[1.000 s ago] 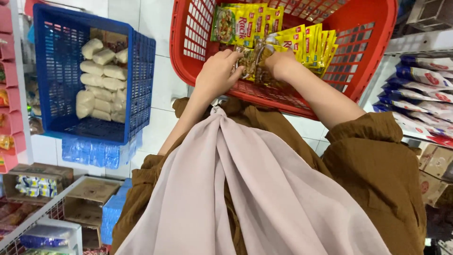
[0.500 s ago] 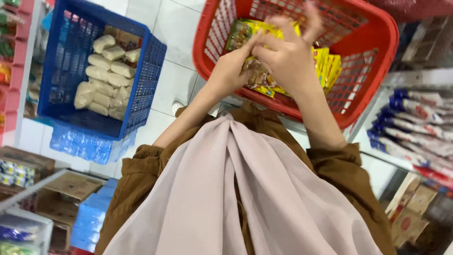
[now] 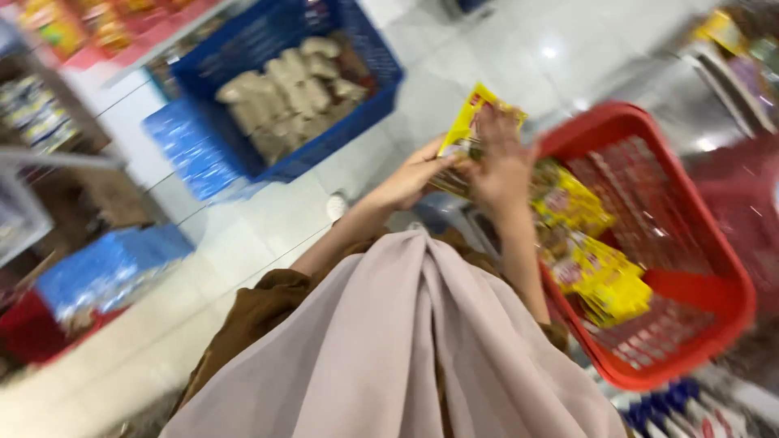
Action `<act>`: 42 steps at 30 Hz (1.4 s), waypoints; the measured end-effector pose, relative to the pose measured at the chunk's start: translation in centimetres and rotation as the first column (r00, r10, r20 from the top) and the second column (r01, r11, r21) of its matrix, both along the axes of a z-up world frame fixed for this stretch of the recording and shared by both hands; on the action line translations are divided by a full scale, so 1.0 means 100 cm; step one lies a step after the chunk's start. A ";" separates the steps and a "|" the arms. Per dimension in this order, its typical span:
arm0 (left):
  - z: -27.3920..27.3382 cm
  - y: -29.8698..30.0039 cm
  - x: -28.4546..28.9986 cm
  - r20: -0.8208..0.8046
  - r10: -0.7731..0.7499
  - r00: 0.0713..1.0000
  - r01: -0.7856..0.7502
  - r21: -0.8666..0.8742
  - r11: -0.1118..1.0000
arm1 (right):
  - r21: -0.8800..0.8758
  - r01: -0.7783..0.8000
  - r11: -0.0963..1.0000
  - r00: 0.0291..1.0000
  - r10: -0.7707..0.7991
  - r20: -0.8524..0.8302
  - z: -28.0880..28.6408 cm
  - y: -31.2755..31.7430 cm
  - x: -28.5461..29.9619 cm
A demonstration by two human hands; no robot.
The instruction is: The person organizes packets of seasoning and food items on retail shelves by picking them up from a red basket and blue crate and placing them into pink bins and onto shelves.
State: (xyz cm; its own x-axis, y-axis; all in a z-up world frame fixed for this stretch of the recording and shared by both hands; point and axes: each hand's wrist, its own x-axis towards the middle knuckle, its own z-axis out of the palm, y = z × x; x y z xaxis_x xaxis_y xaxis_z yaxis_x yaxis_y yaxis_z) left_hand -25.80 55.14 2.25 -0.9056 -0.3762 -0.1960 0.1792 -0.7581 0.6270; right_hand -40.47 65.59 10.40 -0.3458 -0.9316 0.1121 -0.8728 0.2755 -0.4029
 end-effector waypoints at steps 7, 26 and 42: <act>-0.015 -0.062 0.086 0.138 0.140 0.981 -0.154 0.092 0.984 | -0.139 -0.001 0.990 0.990 0.020 0.137 -0.019 -0.065 0.070; -0.062 -0.192 0.213 0.247 0.512 0.823 -0.536 0.039 0.843 | 0.067 0.064 0.996 -0.145 -0.057 0.988 -0.111 -0.243 0.161; -0.064 -0.540 0.352 -0.088 0.991 -0.101 0.356 -0.933 -0.047 | -0.124 -0.101 0.987 0.052 0.129 0.990 -0.054 -0.423 0.098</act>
State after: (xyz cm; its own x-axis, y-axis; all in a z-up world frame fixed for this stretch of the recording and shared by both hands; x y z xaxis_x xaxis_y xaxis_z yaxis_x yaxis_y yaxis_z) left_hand 9.38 1.14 -4.13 0.1390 -0.8552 0.4993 -0.8706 0.1347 0.4732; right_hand -30.69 23.33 5.04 -0.0356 -0.9748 -0.2201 0.3268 0.1967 -0.9244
